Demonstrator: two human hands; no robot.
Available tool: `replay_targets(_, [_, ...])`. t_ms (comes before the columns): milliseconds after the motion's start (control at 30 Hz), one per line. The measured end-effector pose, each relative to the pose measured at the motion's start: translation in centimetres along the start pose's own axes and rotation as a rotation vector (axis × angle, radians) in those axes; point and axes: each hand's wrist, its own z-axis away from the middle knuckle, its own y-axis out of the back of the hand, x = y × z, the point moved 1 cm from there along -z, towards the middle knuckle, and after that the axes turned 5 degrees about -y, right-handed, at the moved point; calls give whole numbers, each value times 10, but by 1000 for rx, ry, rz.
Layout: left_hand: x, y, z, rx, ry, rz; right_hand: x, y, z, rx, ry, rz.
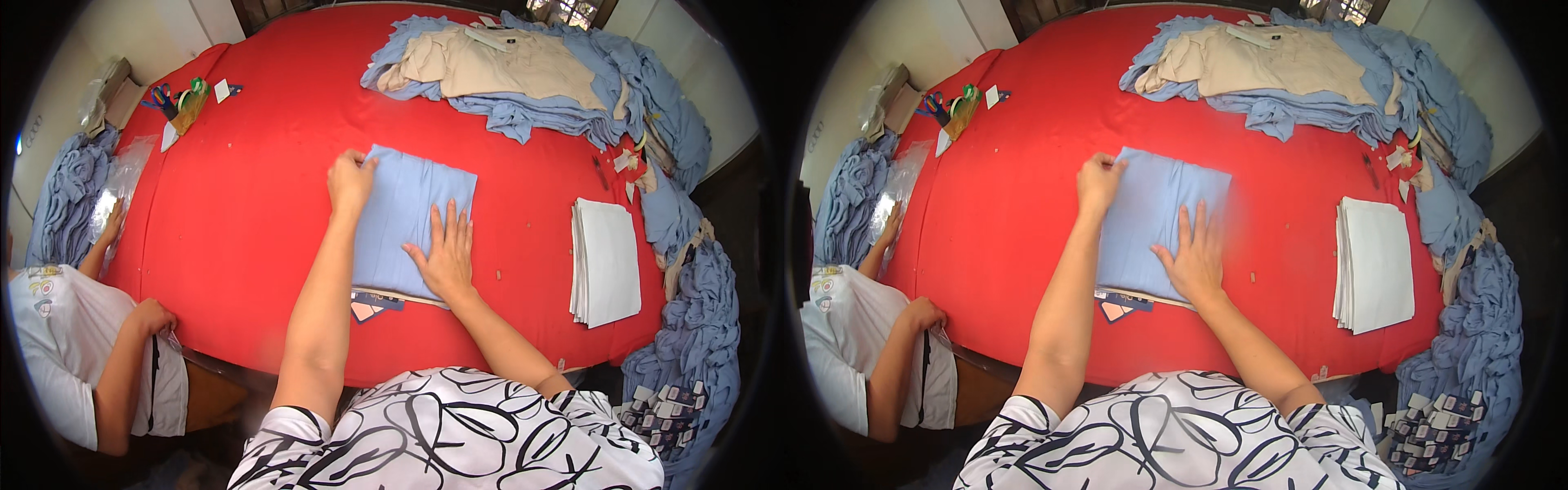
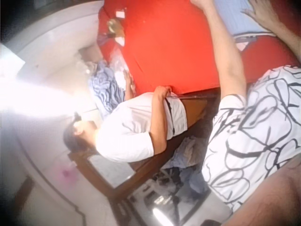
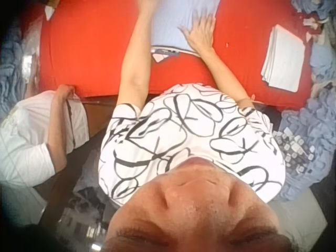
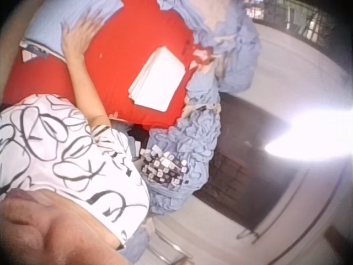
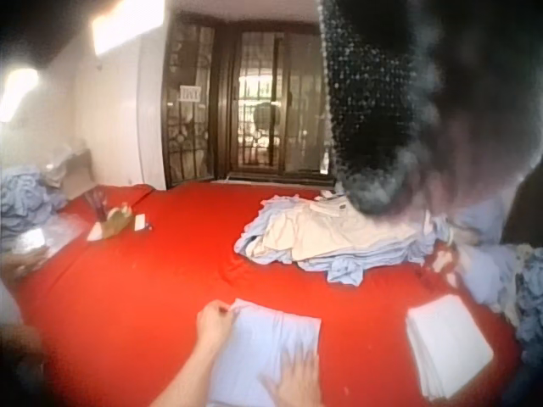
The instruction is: The person folds shirts on a red surface, using a cardboard template to guide the folds and then passing the folded items to another person.
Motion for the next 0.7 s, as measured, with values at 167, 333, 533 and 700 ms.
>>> replay_targets(167, [4,0,11,84,-230,-151,0,0,1,33,31,63])
replay_targets(333, [-23,-21,-2,-140,56,277,0,1,1,59,72,-19])
replay_targets(533, [-45,18,45,119,-261,-57,7,41,54,-62,320,-95])
replay_targets(700, [-67,51,149,-137,-150,-501,46,50,97,-141,372,-156])
